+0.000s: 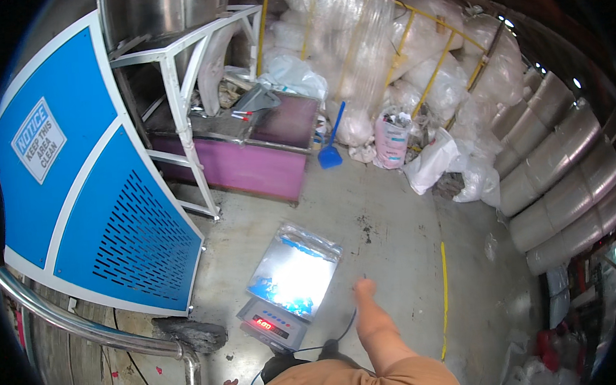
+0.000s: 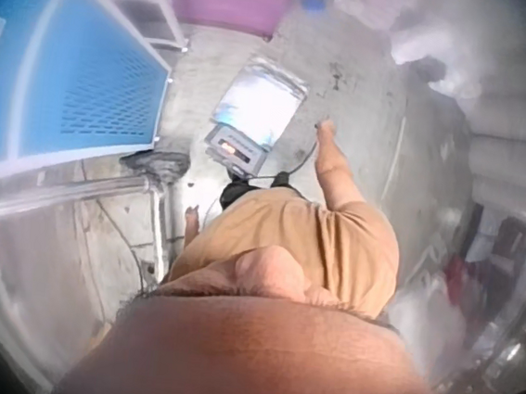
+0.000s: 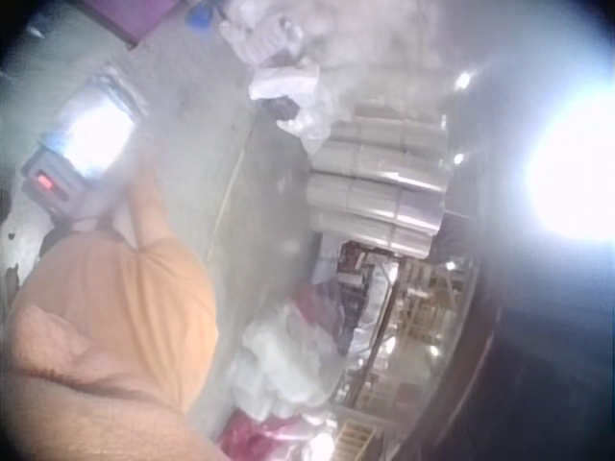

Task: The person walks through a warehouse area filled with large bags of material, picks up a blue dustpan, and approaches a blue industrial machine. They open a purple access panel on the machine, place the dustpan inside, and close the panel. The person then moves to a control panel, presses several buttons to operate the machine, and finally walks over to a pile of black bubble wrap rolls to inspect them.

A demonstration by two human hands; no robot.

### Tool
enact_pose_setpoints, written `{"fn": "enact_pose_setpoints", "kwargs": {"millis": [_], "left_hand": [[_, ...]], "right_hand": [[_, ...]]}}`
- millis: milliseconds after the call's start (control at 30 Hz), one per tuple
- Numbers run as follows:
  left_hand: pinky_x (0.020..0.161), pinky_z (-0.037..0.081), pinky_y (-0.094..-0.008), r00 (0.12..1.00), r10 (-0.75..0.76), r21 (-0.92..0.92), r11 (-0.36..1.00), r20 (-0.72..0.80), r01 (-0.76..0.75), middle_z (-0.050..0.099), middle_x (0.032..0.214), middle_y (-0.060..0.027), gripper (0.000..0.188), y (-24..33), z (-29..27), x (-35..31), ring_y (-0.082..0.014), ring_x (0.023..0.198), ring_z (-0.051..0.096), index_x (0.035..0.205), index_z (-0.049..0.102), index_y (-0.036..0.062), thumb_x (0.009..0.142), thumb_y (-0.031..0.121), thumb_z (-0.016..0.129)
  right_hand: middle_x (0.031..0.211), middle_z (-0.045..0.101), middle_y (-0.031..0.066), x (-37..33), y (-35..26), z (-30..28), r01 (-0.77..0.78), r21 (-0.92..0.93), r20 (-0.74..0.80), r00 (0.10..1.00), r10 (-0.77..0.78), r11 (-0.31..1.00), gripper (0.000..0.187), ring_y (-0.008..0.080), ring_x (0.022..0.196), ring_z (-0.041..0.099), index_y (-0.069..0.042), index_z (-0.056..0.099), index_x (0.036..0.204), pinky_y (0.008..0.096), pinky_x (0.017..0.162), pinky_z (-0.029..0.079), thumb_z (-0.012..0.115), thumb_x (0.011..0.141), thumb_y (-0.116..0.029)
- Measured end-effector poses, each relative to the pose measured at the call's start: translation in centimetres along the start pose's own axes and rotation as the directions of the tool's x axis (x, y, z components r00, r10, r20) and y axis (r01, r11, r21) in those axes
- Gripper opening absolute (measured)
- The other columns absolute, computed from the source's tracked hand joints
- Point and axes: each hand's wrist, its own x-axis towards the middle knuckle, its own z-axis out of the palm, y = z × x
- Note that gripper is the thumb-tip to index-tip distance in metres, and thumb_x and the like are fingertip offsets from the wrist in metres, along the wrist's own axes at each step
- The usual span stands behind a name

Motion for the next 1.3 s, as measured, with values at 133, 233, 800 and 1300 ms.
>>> {"fn": "enact_pose_setpoints", "kwargs": {"millis": [133,233,800,1300], "left_hand": [[0.089,0.049,-0.0436,0.996,0.04,0.113,0.992,0.075,-0.049,0.06,0.123,-0.0187,0.054,1.0,3.1,-2.8,-0.0342,0.111,0.058,0.131,0.052,0.0012,0.084,0.022,0.072],[0.082,0.052,-0.0434,0.992,0.066,0.231,0.969,0.112,-0.09,0.061,0.119,-0.0172,0.049,0.0,5.7,-6.1,-0.0331,0.106,0.06,0.127,0.055,0.0014,0.087,0.025,0.068],[0.075,0.053,-0.0433,0.732,0.279,0.583,0.459,0.622,-0.67,0.069,0.107,-0.0166,0.04,-3.0,29.3,-23.0,-0.0289,0.091,0.066,0.109,0.068,0.0011,0.095,0.036,0.055],[0.085,0.051,-0.0448,0.569,0.178,0.574,0.024,0.803,-0.818,0.066,0.113,-0.0206,0.043,24.1,56.4,-16.5,-0.0383,0.101,0.063,0.113,0.068,0.0054,0.093,0.04,0.053]], "right_hand": [[0.099,0.071,0.0185,5.0,9.9,-4.4,-0.211,0.449,-0.005,0.971,0.238,0.868,0.028,0.0291,0.078,0.069,0.006,0.066,0.102,0.0377,0.067,0.055,0.064,0.087,-0.018],[0.101,0.069,0.0195,7.4,12.0,-6.6,-0.356,0.792,0.168,0.908,0.383,0.496,0.029,0.0277,0.073,0.067,0.006,0.061,0.107,0.0363,0.06,0.053,0.063,0.09,-0.017],[0.073,0.059,0.0126,22.1,20.0,-16.7,-0.421,0.849,0.451,0.892,-0.022,0.32,0.016,0.0168,0.053,0.049,0.0,0.052,0.108,0.0284,0.042,0.035,0.045,0.101,-0.012],[0.072,0.057,0.008,40.0,9.7,-19.0,-0.409,0.835,0.517,0.812,-0.27,0.367,0.024,0.0188,0.056,0.05,-0.004,0.057,0.089,0.0308,0.049,0.041,0.044,0.101,-0.021]]}}
